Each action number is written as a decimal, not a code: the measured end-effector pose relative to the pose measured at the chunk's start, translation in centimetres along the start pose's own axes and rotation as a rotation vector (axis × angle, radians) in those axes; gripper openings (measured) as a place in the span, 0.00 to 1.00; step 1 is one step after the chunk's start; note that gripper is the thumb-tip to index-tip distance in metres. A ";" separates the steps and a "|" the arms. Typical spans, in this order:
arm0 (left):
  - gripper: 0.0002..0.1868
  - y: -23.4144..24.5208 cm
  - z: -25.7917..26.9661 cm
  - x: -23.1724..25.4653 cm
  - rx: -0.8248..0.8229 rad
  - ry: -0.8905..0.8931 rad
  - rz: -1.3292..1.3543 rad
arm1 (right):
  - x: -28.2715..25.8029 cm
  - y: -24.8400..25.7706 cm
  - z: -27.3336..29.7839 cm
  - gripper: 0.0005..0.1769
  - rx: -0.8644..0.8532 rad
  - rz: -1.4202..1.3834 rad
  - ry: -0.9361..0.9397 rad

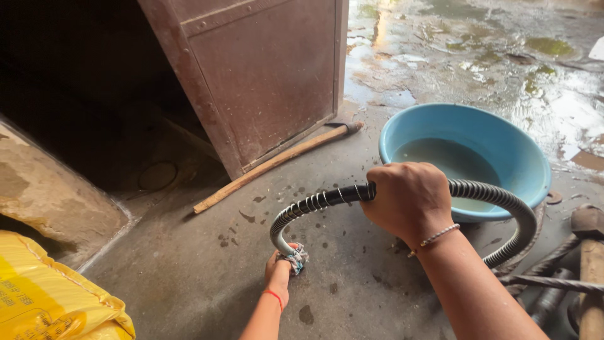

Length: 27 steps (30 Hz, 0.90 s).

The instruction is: The person wipes a black hose and a metal sprinkler attachment with a cloth and then handles the detached sprinkler parts.

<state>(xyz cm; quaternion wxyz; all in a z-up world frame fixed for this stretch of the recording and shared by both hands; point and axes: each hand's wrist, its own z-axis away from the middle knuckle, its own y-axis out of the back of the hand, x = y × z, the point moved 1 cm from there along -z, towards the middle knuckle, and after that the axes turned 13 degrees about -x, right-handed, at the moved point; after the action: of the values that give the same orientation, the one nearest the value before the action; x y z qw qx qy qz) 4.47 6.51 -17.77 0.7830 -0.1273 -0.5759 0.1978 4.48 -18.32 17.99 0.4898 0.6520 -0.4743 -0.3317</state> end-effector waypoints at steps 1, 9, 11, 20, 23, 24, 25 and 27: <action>0.19 0.2 0.1 0.1 0.013 -0.003 0.041 | -0.1 0.1 0.0 0.06 0.002 0.003 -0.003; 0.14 -0.6 -0.6 3.3 -0.002 -0.306 0.430 | -0.1 0.2 0.2 0.08 -0.013 0.029 -0.031; 0.15 -1.9 -0.1 5.9 0.020 -0.343 0.364 | -0.2 0.2 0.2 0.08 -0.041 0.017 -0.043; 0.13 -14.6 6.3 19.9 -0.170 -0.680 -0.159 | -0.5 0.3 0.0 0.07 -0.062 0.032 -0.066; 0.08 -18.4 9.6 21.0 -0.183 -0.969 -0.541 | -0.4 0.2 -0.1 0.07 -0.088 0.052 -0.080; 0.08 -19.2 10.1 21.1 -0.164 -0.951 -0.646 | -0.3 0.2 -0.1 0.07 -0.104 0.059 -0.087; 0.09 -19.8 10.4 21.1 -0.144 -0.931 -0.752 | -0.2 0.2 -0.1 0.08 -0.092 0.054 -0.087; 0.12 -19.9 10.9 21.3 -0.093 -1.058 -0.929 | 0.0 0.3 0.0 0.08 -0.070 0.040 -0.087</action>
<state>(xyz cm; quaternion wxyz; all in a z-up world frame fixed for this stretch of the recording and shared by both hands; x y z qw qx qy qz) 2.81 -1.83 12.18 0.3949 0.2117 -0.8820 -0.1462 4.37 -18.30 18.29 0.4976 0.6099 -0.4961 -0.3664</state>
